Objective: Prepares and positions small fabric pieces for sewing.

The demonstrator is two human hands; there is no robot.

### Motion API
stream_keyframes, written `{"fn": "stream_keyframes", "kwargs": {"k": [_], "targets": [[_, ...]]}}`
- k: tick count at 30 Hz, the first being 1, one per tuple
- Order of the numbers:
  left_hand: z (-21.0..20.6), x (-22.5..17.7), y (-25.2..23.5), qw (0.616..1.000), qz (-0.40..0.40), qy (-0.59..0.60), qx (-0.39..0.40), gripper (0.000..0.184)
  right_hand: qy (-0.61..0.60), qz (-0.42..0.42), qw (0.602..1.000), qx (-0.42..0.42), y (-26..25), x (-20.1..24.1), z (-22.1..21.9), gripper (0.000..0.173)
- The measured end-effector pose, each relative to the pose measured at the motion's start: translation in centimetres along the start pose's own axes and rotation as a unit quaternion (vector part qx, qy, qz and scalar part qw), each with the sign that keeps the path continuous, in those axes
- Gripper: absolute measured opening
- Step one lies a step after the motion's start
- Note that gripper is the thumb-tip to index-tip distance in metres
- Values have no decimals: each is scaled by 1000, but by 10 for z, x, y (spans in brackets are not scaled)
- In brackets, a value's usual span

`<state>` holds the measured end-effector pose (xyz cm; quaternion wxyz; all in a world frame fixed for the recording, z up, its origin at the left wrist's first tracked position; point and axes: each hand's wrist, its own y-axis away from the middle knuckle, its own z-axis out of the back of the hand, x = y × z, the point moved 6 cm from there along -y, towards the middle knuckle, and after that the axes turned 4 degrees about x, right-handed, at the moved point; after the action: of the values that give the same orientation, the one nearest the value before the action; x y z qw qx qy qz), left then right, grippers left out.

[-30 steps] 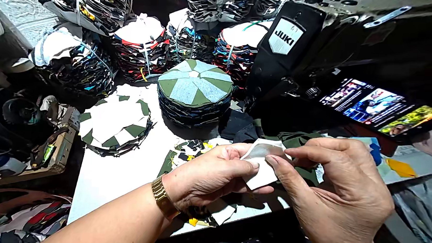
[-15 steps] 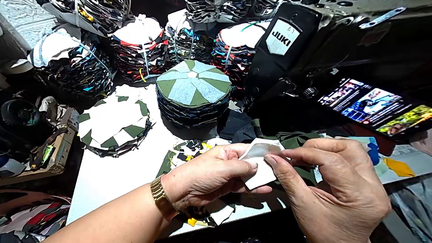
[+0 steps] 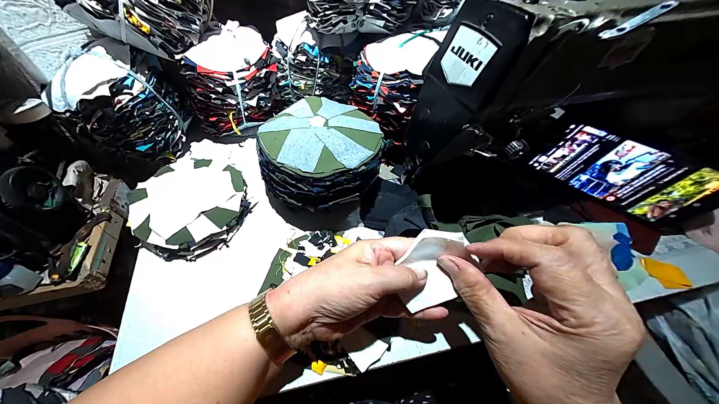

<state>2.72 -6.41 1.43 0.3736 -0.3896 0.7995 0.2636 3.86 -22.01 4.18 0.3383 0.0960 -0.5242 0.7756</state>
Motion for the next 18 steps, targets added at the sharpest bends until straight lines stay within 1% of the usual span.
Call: {"fn": "stream_keyframes", "kwargs": {"k": [2, 6, 10, 12, 16, 18], "targets": [[0, 0, 0, 1000, 1, 1, -1, 29, 9, -2, 1000, 2, 0, 0, 0, 18], [0, 1, 0, 1000, -2, -2, 5, 29, 1, -5, 1000, 8, 1, 1, -1, 13], [0, 0, 2, 1000, -8, -7, -3, 23, -1, 10, 1000, 12, 0, 4, 0, 11], [0, -2, 2, 1000, -8, -2, -7, 26, 7, 25, 1000, 10, -1, 6, -1, 11], [0, -3, 3, 999, 16, 30, -41, 37, 18, 54, 998, 9, -1, 8, -2, 8], [0, -2, 1, 998, 23, 45, -49, 39, 25, 62, 998, 9, 0, 7, -2, 8]]}}
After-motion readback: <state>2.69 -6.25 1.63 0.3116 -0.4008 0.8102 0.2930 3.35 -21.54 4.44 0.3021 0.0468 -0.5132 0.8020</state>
